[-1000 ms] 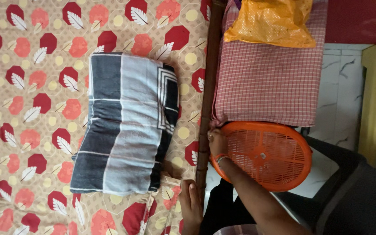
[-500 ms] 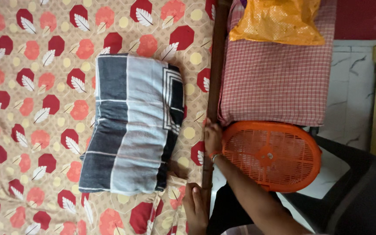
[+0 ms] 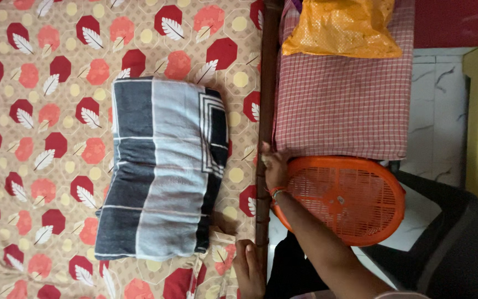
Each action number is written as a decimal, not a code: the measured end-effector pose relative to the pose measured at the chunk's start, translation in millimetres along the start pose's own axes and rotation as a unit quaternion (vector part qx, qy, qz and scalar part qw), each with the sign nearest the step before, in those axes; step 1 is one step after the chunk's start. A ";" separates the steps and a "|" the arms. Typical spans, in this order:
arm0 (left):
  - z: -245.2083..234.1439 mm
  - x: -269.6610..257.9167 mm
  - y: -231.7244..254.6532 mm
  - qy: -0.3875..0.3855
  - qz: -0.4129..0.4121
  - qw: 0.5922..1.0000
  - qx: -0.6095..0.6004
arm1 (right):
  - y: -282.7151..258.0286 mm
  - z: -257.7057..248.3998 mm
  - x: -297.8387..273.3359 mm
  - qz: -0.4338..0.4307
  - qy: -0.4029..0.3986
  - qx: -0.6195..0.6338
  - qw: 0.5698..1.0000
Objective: The person works on the wooden frame of a bed, handling small items including matchsticks and a yellow plastic bag.
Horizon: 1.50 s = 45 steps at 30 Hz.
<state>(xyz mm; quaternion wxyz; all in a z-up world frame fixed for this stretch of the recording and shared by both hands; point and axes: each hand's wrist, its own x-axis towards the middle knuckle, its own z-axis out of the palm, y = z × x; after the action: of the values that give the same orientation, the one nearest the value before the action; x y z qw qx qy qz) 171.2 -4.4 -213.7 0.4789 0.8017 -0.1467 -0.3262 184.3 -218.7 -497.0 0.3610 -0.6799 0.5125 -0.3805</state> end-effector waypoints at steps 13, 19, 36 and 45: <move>7.0 5.5 -22.7 0.003 -0.064 0.997 -0.030 | -10.5 -0.1 24.3 -0.066 0.044 -0.164 0.983; 15.0 13.6 -0.3 -0.013 -0.013 0.996 -0.092 | -49.4 -64.6 32.8 0.102 -0.191 0.112 0.970; 50.1 14.7 139.7 -0.133 0.213 0.968 -0.015 | -252.9 -289.7 47.6 0.223 -0.301 0.375 0.848; 87.1 -40.1 123.3 -0.196 0.140 0.965 -0.100 | -227.7 -355.8 21.7 0.233 -0.334 0.399 0.822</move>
<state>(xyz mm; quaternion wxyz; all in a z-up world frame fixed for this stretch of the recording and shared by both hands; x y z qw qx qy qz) 93.1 -102.4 -120.5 0.5598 0.6413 -0.3153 -0.4195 -31.3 -227.0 -133.2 0.8274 -0.4226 0.3073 -0.2060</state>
